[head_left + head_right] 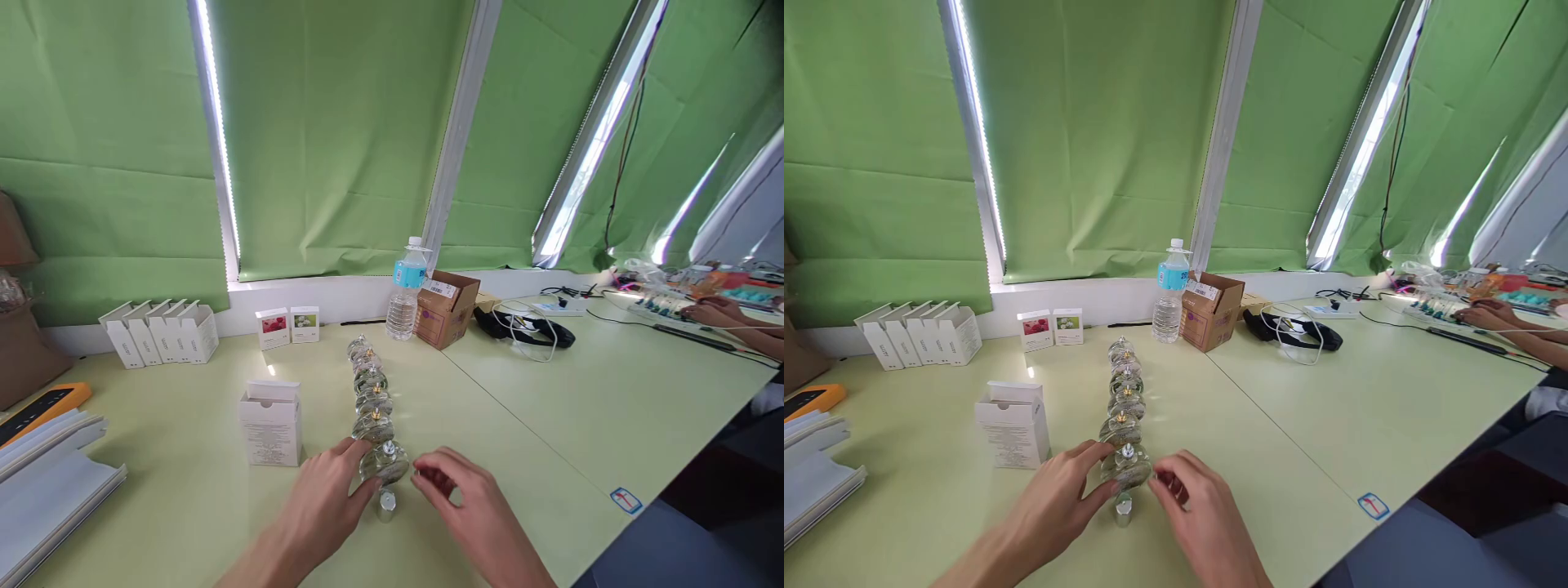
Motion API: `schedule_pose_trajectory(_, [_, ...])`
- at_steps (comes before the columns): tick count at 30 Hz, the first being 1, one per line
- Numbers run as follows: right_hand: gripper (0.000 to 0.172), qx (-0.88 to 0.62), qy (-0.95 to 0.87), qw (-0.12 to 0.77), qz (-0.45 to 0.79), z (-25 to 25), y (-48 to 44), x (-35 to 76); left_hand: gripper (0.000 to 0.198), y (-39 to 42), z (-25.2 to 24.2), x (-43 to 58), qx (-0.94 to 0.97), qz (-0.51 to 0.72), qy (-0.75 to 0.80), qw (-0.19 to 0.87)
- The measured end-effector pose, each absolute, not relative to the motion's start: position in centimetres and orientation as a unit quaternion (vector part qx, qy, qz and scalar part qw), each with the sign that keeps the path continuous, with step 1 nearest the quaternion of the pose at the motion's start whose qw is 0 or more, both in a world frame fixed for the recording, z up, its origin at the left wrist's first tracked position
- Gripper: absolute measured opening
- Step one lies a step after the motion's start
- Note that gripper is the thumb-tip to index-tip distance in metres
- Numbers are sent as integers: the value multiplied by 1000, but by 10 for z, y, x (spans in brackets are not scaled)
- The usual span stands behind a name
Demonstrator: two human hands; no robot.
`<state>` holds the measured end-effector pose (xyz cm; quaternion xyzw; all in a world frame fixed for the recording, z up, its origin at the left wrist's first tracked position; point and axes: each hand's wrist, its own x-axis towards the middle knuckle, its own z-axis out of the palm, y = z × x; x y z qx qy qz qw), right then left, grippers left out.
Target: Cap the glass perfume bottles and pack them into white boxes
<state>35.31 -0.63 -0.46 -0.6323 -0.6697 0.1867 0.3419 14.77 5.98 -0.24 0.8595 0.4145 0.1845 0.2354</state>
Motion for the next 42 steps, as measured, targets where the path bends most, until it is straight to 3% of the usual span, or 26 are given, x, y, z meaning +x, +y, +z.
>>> schedule_pose_trajectory(5, [15,-567,-684,428,166,25,5,338,27,59,-1,145,858,188,411,244])
schedule_pose_trajectory(15, [23,-533,-752,369,117,24,16,324,23,58,12,138,875,143,407,221])
schedule_pose_trajectory(27, [22,-441,-770,435,154,15,11,309,16,56,35,122,880,77,421,208])
schedule_pose_trajectory(35, [24,-442,-802,372,150,31,16,313,16,55,39,122,883,65,417,204])
schedule_pose_trajectory(42, [24,-433,-803,382,149,28,15,312,16,56,38,122,886,66,417,193])
